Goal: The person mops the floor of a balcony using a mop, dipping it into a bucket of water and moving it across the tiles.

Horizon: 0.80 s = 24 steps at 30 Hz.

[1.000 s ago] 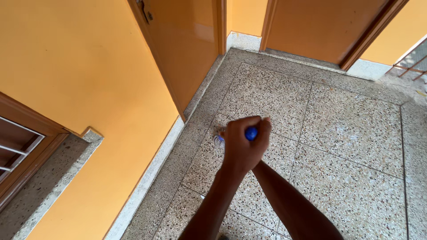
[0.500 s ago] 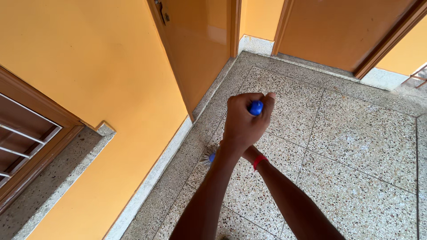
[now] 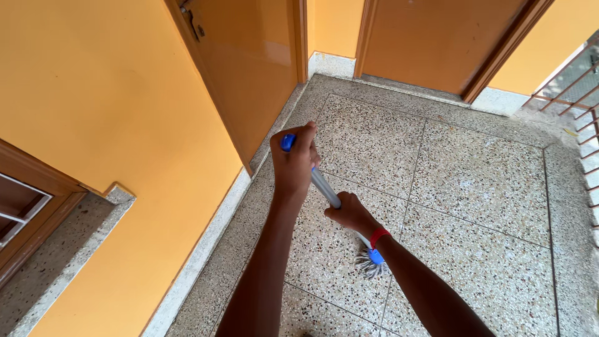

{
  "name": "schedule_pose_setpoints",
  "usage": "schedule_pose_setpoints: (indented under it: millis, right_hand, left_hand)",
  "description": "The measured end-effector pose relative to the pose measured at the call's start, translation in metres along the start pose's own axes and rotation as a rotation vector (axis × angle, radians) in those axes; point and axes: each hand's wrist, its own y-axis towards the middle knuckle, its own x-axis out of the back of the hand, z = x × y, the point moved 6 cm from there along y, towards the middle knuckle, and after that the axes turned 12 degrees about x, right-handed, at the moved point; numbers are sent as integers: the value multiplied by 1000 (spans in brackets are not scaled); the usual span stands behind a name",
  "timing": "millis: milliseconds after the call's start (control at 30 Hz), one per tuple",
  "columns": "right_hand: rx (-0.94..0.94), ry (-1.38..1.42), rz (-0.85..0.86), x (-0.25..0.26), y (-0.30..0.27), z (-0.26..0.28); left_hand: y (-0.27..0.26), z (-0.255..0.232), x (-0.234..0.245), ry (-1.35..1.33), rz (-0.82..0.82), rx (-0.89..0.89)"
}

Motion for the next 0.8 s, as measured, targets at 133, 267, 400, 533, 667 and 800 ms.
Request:
schedule_pose_setpoints:
  millis: [133,267,400,533,667,800]
  right_hand:
    - [-59,-39,-77,-5,-9,-36]
    - [-116,-19,-106,-13,-14,-49]
    - [-101,28,-159,-15,-15,-29]
    - [-85,97,-179,-16,-13,5]
    - [-24,297,-141,-38,4,33]
    - [180,443,-102,-88,30,37]
  left_hand:
    - [-3,31,15,12,8,89]
    - [-12,35,16,38,23,115]
    - [-23,7,5,115,51,84]
    - [-34,-35,-17,272,53,-51]
    - [-50,-68,-36,401,62,-134]
    - [-63,-75,-37,535,75,-105]
